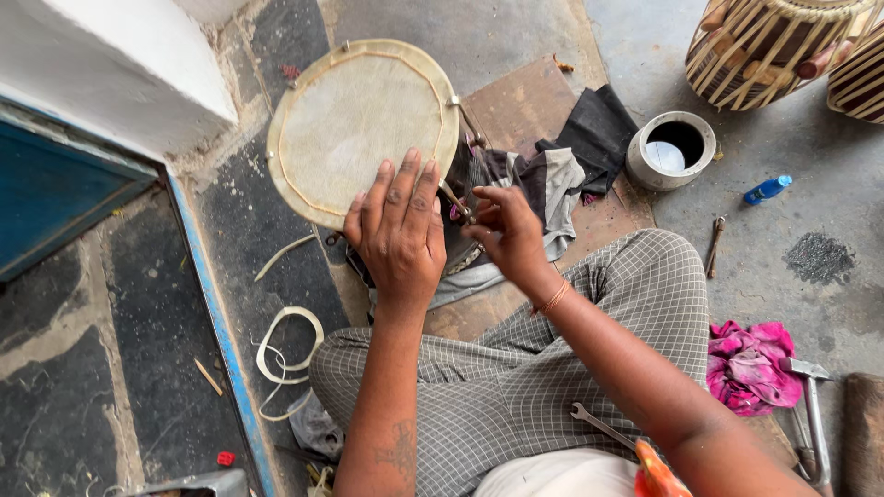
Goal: The person tightens and adjusts the lacing on a drum by hand and using a small metal tool, then uses a hammer and a wrench to tap the drum rim and tighten hardware.
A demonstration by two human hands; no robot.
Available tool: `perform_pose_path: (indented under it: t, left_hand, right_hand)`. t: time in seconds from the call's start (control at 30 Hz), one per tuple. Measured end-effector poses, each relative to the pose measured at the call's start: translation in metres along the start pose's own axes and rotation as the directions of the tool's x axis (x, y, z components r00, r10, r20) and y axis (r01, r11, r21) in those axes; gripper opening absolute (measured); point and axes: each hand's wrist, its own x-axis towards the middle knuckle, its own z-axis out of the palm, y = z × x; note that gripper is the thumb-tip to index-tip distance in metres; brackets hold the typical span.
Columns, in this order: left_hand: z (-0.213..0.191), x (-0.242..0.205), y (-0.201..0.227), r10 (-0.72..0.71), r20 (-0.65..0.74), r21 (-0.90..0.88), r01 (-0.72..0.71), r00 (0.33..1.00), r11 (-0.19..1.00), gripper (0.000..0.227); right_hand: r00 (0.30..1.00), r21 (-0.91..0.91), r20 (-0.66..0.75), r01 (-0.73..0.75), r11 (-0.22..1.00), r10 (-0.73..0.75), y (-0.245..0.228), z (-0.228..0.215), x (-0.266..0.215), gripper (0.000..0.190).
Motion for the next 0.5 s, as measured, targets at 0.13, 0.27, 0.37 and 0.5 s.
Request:
perform_pose_path:
  t: [0.13, 0.27, 0.37, 0.5]
  left_hand:
    - [0.000, 0.001, -0.001, 0.010, -0.014, -0.008, -0.010, 1.000, 1.000, 0.039]
    - [0.001, -0.001, 0.000, -0.003, -0.015, 0.003, 0.003, 1.000, 1.000, 0.039]
    - [0.001, 0.000, 0.000, 0.000, -0.009, -0.005, 0.000, 1.000, 1.000, 0.039]
    - [0.003, -0.001, -0.001, -0.003, -0.022, -0.005, 0.003, 1.000, 1.000, 0.037]
  right_hand:
    - [0.950, 0.123, -0.238, -0.179, 0.976, 0.204, 0.021, -0.019, 0.014, 0.024]
    - [0.999, -0.161, -0.039, -0.024, 0.987, 0.017, 0.017, -0.021, 0.002, 0.033]
    - [0.973, -0.479, 0.057, 0.222, 0.849, -0.223, 0.025, -0.029, 0.025, 0.050]
    - [0.932, -0.514, -0.245, 0.109, 0.851, -0.268, 0.025, -0.064, 0.056, 0.036]
